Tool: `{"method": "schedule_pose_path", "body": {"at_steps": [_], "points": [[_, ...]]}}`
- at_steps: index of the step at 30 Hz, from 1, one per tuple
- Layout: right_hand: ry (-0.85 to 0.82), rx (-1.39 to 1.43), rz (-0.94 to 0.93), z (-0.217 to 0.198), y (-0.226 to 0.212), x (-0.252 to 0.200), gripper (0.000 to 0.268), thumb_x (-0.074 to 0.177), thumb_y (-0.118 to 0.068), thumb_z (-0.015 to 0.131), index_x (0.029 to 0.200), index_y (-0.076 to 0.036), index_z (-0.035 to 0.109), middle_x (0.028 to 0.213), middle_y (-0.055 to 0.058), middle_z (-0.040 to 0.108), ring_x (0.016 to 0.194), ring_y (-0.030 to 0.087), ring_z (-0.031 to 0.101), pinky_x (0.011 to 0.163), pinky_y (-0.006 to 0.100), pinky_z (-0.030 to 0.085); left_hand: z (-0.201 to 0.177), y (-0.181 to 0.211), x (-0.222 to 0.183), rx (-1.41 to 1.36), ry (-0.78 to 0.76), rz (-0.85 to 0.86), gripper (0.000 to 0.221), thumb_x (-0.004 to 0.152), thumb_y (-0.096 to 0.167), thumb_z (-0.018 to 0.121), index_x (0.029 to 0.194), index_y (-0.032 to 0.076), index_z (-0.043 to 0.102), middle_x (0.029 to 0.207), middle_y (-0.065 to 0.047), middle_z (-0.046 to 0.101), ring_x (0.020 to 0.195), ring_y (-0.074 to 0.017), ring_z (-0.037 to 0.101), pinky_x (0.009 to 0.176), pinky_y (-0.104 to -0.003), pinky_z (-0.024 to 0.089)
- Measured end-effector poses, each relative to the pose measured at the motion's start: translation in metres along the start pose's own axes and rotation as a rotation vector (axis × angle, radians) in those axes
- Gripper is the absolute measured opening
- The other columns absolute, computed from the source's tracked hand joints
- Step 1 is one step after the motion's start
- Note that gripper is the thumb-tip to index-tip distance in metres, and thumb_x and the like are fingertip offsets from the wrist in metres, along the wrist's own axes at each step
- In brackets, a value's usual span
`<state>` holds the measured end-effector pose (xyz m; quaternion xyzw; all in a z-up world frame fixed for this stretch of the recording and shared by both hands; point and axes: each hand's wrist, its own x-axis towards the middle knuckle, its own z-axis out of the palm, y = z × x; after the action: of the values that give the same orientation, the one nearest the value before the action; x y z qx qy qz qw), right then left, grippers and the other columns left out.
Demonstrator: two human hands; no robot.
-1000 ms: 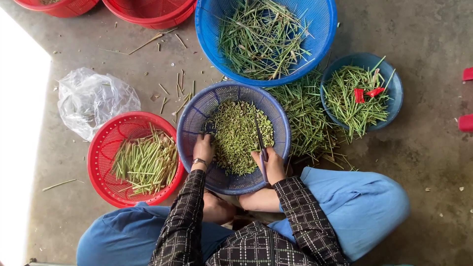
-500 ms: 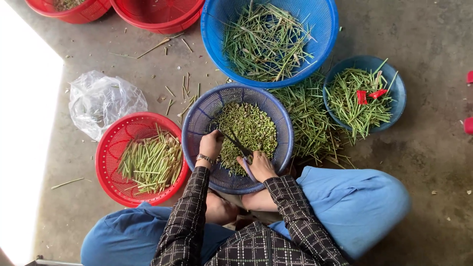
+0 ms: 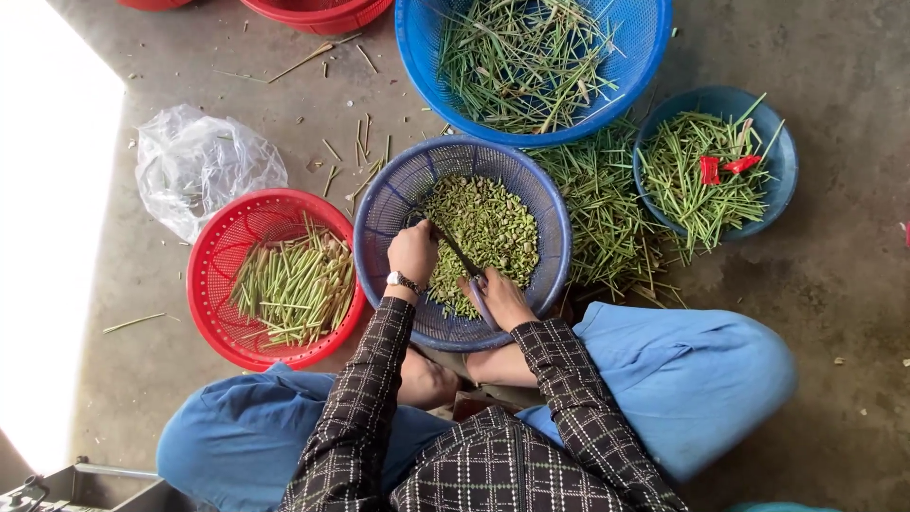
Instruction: Cutting green vegetable stalks into small pieces using a knife over a basket
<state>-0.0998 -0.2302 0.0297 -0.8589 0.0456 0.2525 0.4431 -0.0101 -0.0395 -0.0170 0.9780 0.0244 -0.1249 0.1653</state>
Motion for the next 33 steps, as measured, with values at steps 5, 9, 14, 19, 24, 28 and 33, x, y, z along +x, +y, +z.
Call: {"method": "schedule_pose_path", "body": {"at_steps": [5,9,14,19,24,28,33], "points": [[0.101,-0.056,0.002,0.013,0.018,0.01,0.047,0.092,-0.048,0.067,0.082,-0.002,0.062,0.075,0.024,0.068,0.082,0.044,0.071,0.07,0.047,0.055,-0.005,-0.008,-0.003,-0.177,-0.005,0.041,0.018,0.094,0.03,0.067,0.106,0.019,0.075,0.091,-0.011,0.077,0.09,-0.0385,0.075,0.079,-0.049,0.062],[0.165,0.032,0.069,0.013,0.026,0.012,0.068,0.084,-0.072,0.07,0.074,-0.005,0.061,0.067,0.016,0.067,0.075,0.036,0.072,0.066,0.039,0.055,0.061,-0.076,0.021,0.007,-0.037,0.112,0.02,0.088,0.027,0.073,0.102,0.014,0.067,0.093,-0.015,0.074,0.091,-0.0397,0.073,0.078,-0.05,0.062],[0.134,0.038,0.075,0.014,0.025,0.017,0.063,0.088,-0.067,0.066,0.078,-0.005,0.064,0.075,0.019,0.069,0.082,0.038,0.072,0.07,0.041,0.056,0.137,-0.12,0.021,0.285,0.112,0.151,0.009,0.094,0.018,0.061,0.095,0.011,0.066,0.091,-0.015,0.068,0.086,-0.0376,0.072,0.071,-0.047,0.062],[0.044,-0.052,0.082,0.012,0.012,0.008,0.041,0.095,-0.041,0.062,0.089,-0.002,0.066,0.085,0.022,0.071,0.095,0.045,0.071,0.078,0.05,0.056,0.154,-0.128,0.022,0.284,0.213,0.242,0.009,0.093,0.015,0.057,0.092,0.011,0.065,0.088,-0.014,0.063,0.084,-0.0375,0.07,0.066,-0.048,0.06],[-0.07,-0.103,0.133,0.008,0.007,0.006,0.07,0.09,-0.072,0.051,0.106,-0.005,0.061,0.115,0.027,0.067,0.113,0.045,0.066,0.092,0.053,0.054,0.077,-0.077,0.008,-0.361,0.034,0.049,0.009,0.092,0.011,0.061,0.101,0.011,0.064,0.095,-0.016,0.074,0.087,-0.0413,0.073,0.073,-0.048,0.061],[-0.118,-0.115,0.145,0.003,0.005,0.004,0.08,0.086,-0.077,0.051,0.111,-0.002,0.059,0.119,0.029,0.062,0.117,0.049,0.062,0.092,0.055,0.053,0.047,-0.041,0.004,-0.387,0.084,0.055,0.018,0.085,0.019,0.073,0.096,0.008,0.066,0.088,-0.017,0.075,0.088,-0.0412,0.073,0.073,-0.05,0.06],[-0.052,-0.075,0.128,0.011,0.014,0.011,0.057,0.087,-0.066,0.06,0.098,-0.01,0.062,0.098,0.02,0.07,0.104,0.043,0.069,0.087,0.05,0.056,0.029,-0.019,-0.003,-0.406,0.047,0.11,0.025,0.081,0.015,0.071,0.104,0.007,0.073,0.091,-0.019,0.076,0.093,-0.042,0.072,0.079,-0.051,0.06]]}}
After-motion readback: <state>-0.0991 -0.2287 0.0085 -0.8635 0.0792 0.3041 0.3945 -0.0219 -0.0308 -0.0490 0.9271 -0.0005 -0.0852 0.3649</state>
